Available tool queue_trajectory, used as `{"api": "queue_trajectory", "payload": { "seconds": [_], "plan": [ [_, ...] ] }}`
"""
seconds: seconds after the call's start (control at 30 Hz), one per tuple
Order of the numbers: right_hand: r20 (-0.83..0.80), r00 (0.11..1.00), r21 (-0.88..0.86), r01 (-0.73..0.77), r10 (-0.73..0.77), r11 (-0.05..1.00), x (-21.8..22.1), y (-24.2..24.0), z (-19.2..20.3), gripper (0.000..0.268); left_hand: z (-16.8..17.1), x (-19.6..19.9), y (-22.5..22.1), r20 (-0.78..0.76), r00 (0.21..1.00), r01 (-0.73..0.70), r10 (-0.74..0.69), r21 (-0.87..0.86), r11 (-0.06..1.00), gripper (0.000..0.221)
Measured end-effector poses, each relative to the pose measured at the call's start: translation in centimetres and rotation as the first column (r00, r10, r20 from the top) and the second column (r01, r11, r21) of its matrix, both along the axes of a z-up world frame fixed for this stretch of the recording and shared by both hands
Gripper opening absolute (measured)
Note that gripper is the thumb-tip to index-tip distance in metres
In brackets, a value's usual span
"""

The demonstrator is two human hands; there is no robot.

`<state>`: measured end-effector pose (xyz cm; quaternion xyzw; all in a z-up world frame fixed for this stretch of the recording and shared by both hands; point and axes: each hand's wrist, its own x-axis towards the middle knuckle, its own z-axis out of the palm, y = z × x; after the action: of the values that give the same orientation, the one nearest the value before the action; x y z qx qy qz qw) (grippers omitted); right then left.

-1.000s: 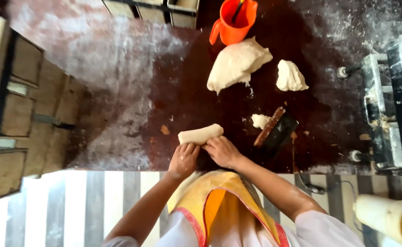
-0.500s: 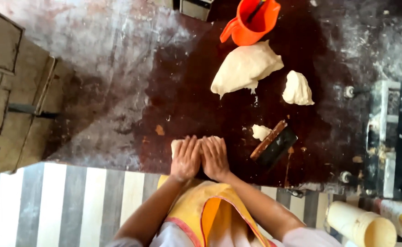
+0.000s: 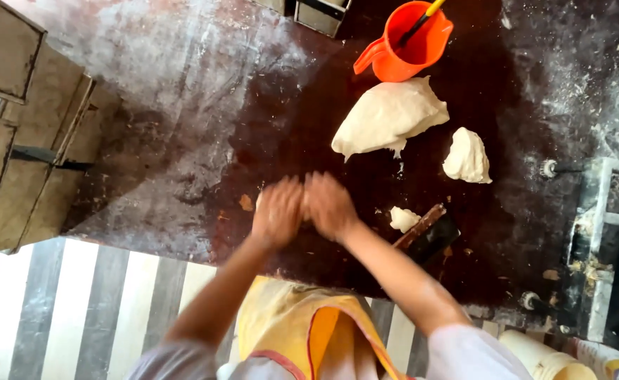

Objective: The recorder is shaping and portioning bread dough on a table in a bakery.

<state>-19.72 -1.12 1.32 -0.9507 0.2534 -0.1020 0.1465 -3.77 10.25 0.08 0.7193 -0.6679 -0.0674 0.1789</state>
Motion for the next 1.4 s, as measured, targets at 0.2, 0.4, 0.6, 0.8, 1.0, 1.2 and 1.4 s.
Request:
{"api": "queue_trajectory", "payload": {
  "seconds": [0.2,0.4,0.6,0.8,1.0,1.2,1.4],
  "plan": [
    [-0.058,0.997,-0.017,0.056,-0.057,0.998,-2.5,5.8,-2.3,0.057,-0.1,-2.4,1.8,0.025,0.996,-0.092,0.091,0.046,0.995,0.055],
    [-0.033,0.948,-0.192,0.306,-0.318,0.933,4.9,-5.6,0.1,0.063,-0.8,3.6,-10.5,0.148,0.962,-0.202,0.229,-0.179,0.963,0.046],
    [-0.086,0.951,-0.110,0.287,-0.297,0.951,1.5,-2.4,-1.3,0.053,0.9,2.6,-5.2,0.065,0.988,-0.127,0.138,-0.148,0.981,0.053],
    [0.265,0.903,0.127,0.315,-0.338,0.941,-6.2,6.0,-1.3,0.045,3.2,-0.4,5.6,-0.276,0.949,-0.212,0.150,-0.213,0.954,0.048],
    [0.239,0.465,0.883,0.260,-0.852,0.390,-4.7,4.7,-4.9,0.037,1.8,-0.5,4.0,-0.655,0.520,-0.578,0.549,0.203,0.790,0.060],
    [0.053,0.589,0.978,0.131,-0.807,0.161,-6.3,4.5,-0.7,0.027,2.2,0.7,4.3,-0.793,0.401,-0.416,0.459,0.288,0.862,0.051],
    [0.125,0.599,0.796,0.415,-0.791,0.440,-9.4,8.8,-0.1,0.038,3.5,0.3,9.7,-0.572,0.651,-0.468,0.499,0.215,0.857,0.054]
  ]
}}
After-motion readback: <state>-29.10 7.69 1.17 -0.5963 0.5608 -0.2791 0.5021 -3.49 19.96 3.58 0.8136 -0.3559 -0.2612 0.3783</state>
